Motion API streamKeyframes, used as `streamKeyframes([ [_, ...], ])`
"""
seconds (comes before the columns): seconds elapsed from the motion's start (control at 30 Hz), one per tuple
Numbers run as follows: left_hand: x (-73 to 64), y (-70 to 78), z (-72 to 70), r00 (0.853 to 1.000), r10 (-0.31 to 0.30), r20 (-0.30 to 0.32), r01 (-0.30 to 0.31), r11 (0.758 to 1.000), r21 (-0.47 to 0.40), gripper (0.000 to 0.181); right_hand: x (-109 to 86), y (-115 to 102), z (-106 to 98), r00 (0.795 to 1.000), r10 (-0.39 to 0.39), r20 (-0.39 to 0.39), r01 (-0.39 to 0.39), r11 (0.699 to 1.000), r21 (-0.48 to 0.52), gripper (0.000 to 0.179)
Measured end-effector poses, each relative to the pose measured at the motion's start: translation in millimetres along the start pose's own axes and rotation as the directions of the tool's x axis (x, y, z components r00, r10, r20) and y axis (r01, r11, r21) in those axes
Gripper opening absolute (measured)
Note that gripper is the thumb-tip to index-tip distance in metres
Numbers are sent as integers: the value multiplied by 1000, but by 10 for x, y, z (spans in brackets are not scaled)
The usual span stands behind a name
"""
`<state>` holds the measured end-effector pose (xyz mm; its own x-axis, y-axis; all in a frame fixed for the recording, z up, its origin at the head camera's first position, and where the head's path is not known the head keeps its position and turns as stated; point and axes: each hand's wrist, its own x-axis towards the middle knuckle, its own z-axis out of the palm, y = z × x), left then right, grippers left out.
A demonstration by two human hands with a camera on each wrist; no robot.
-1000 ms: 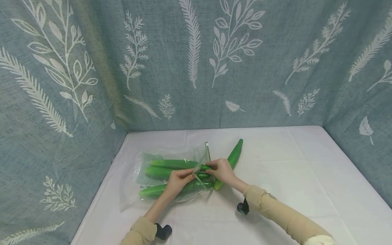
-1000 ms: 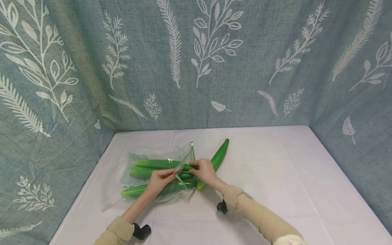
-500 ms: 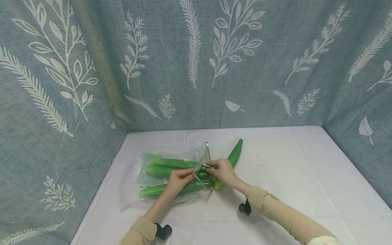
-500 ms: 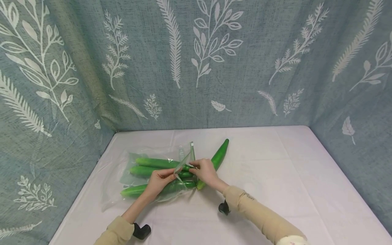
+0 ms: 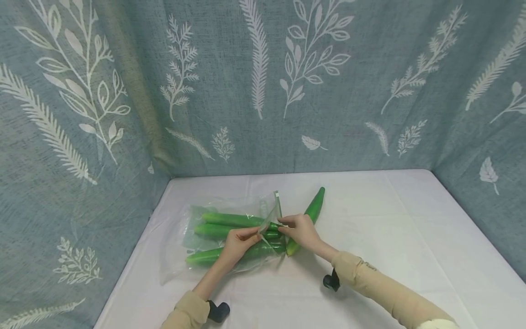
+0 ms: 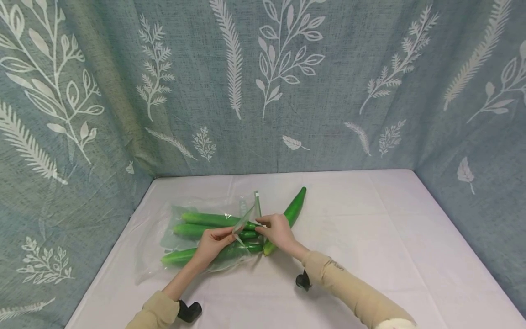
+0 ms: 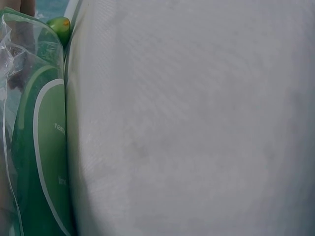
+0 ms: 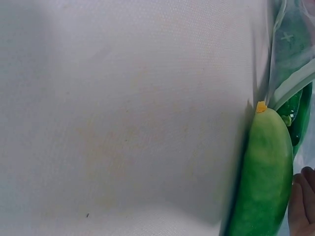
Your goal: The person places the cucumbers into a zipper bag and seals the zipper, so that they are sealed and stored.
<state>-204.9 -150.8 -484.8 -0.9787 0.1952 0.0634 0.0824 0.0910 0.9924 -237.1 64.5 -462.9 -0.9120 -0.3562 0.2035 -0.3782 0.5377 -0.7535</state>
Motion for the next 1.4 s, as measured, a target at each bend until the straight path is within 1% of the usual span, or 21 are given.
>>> streamKeyframes([
  [0.1, -1, -5, -2, 1000, -3, 7, 3, 1000, -5, 36, -4, 9, -10, 1000, -8, 9, 8, 1000, -8, 26],
  [0.33, 2, -7, 4, 1000, 22, 5, -23, 1000, 15, 36, -10, 37, -95, 998, -54, 22, 54, 998, -13, 29],
  [0.53, 1, 4, 0, 1000, -4, 9, 4, 1000, 14, 36, -25, 118, -193, 998, -40, 44, 39, 999, 7, 33],
  [0.63, -2, 6, -3, 1000, -13, 8, 13, 1000, 18, 36, -52, 161, -248, 997, -58, 55, 56, 998, 32, 35],
  [0.77, -2, -1, -9, 1000, -17, 3, 17, 999, 28, 36, -96, 207, -294, 997, -57, 58, 55, 998, 39, 37],
  [0.9, -2, -1, -11, 1000, -18, 1, 18, 999, 32, 36, -137, 256, -325, 998, -38, 47, 37, 999, 18, 37],
  [1.13, 5, -19, -10, 1000, -25, -4, 25, 999, 34, 36, -199, 344, -434, 998, -61, 20, 62, 997, -52, 38],
  [1.27, 7, -28, -12, 1000, -20, 3, 20, 999, 46, 37, -191, 398, -527, 999, -41, -6, 40, 996, -78, 39],
  [1.4, 14, -18, -11, 1000, -19, -2, 19, 999, 45, 36, -136, 463, -642, 1000, -14, -27, 11, 995, -102, 41],
])
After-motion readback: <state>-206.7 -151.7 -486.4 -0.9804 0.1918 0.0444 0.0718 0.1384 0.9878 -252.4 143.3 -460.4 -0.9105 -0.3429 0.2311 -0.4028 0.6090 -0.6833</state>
